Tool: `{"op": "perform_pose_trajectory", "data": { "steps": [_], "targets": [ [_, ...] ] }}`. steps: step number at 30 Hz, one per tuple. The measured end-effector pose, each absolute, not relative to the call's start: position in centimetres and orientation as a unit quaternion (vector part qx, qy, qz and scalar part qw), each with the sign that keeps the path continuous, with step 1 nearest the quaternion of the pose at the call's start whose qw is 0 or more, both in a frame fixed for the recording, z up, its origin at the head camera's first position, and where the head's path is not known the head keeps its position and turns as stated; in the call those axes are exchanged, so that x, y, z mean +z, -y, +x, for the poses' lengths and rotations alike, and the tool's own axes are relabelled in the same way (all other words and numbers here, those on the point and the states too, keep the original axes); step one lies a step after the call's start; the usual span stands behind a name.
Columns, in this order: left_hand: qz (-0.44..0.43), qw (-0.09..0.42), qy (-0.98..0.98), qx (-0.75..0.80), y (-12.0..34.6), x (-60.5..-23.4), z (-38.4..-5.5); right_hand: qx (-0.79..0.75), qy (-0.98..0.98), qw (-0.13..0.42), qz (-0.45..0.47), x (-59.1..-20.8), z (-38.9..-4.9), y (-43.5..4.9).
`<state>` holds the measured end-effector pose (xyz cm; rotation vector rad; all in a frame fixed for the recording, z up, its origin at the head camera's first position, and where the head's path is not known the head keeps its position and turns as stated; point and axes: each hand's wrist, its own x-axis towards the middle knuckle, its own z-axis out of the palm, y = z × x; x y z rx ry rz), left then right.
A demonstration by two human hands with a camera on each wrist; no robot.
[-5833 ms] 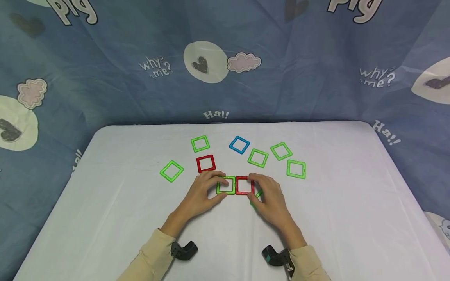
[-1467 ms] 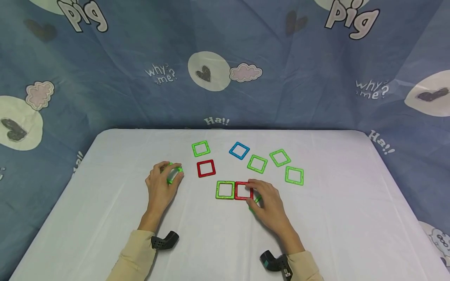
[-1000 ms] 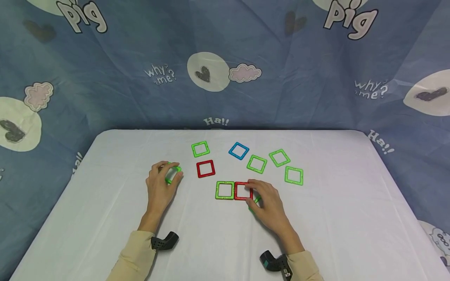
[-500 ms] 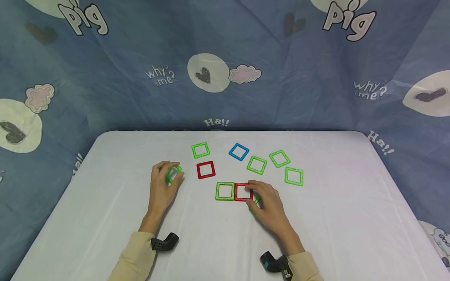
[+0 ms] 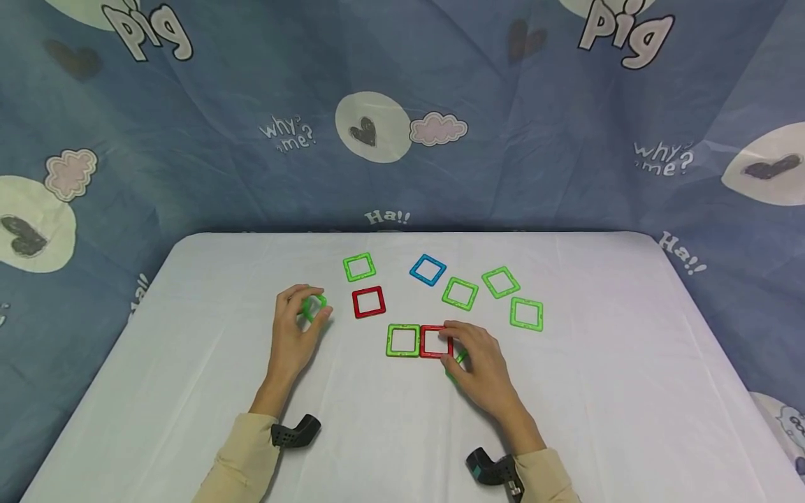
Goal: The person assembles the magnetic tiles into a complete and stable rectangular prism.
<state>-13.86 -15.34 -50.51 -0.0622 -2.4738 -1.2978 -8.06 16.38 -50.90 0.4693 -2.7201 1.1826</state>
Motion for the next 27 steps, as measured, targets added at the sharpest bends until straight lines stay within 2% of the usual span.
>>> {"op": "perform_pose_trajectory", "data": {
  "steps": [27],
  "targets": [
    [-0.056,0.153,0.839,-0.519,15.32,-50.51,-13.87,0.386,0.903,0.082,0.168,-51.08,-8.10,-16.42]
  ]
}}
